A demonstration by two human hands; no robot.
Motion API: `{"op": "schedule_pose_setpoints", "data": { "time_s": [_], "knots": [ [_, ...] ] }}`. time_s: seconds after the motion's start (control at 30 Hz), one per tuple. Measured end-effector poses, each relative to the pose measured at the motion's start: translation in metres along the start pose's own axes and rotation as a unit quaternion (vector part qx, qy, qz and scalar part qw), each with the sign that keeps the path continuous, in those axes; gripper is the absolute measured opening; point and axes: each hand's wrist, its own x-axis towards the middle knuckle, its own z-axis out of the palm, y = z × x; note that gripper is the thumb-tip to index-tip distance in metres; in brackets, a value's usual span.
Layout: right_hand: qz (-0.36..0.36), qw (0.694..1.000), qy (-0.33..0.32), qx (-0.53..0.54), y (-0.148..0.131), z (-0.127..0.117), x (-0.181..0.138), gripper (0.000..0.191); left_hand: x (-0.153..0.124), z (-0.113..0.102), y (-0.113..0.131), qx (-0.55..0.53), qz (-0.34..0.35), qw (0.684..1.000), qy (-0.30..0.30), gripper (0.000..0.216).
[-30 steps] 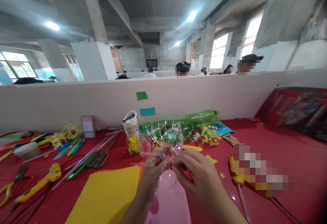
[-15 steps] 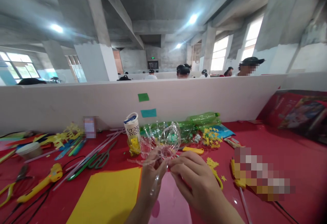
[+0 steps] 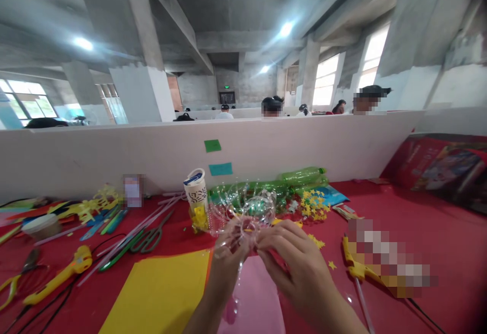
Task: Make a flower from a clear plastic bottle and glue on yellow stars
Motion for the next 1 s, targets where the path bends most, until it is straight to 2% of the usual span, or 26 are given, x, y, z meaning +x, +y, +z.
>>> {"op": "schedule_pose_setpoints", "data": {
  "time_s": [0.1,0.23,0.4,0.6,0.83,0.9,1.0],
  "knots": [
    [0.016,0.999,0.002,-0.031,0.001,0.0,-0.002,0.016,-0.001,0.002,0.003,-0.021,-0.023,0.999,-0.014,0.041],
    [0.031,0.998,-0.004,-0.047,0.0,-0.001,-0.004,0.013,-0.002,0.002,0.002,-0.021,-0.031,0.999,0.015,0.049],
    [0.044,0.998,-0.03,-0.037,-0.003,-0.005,-0.004,0.017,-0.001,0.0,0.004,-0.01,-0.025,1.0,-0.01,0.041],
    [0.046,0.998,-0.044,-0.011,-0.008,-0.015,-0.004,0.02,0.002,0.004,0.003,-0.05,-0.02,0.999,-0.004,0.034],
    [0.011,0.995,-0.104,-0.007,-0.015,-0.015,-0.003,0.014,0.003,0.0,-0.005,-0.121,-0.068,0.99,-0.034,0.034],
    [0.001,0.995,-0.102,-0.004,-0.016,-0.017,-0.003,0.012,0.003,-0.002,-0.008,-0.129,-0.07,0.989,-0.036,0.036],
    [0.004,0.998,-0.066,0.016,-0.018,-0.025,-0.003,0.014,0.004,-0.003,-0.01,-0.135,-0.066,0.988,-0.033,0.042]
  ]
}}
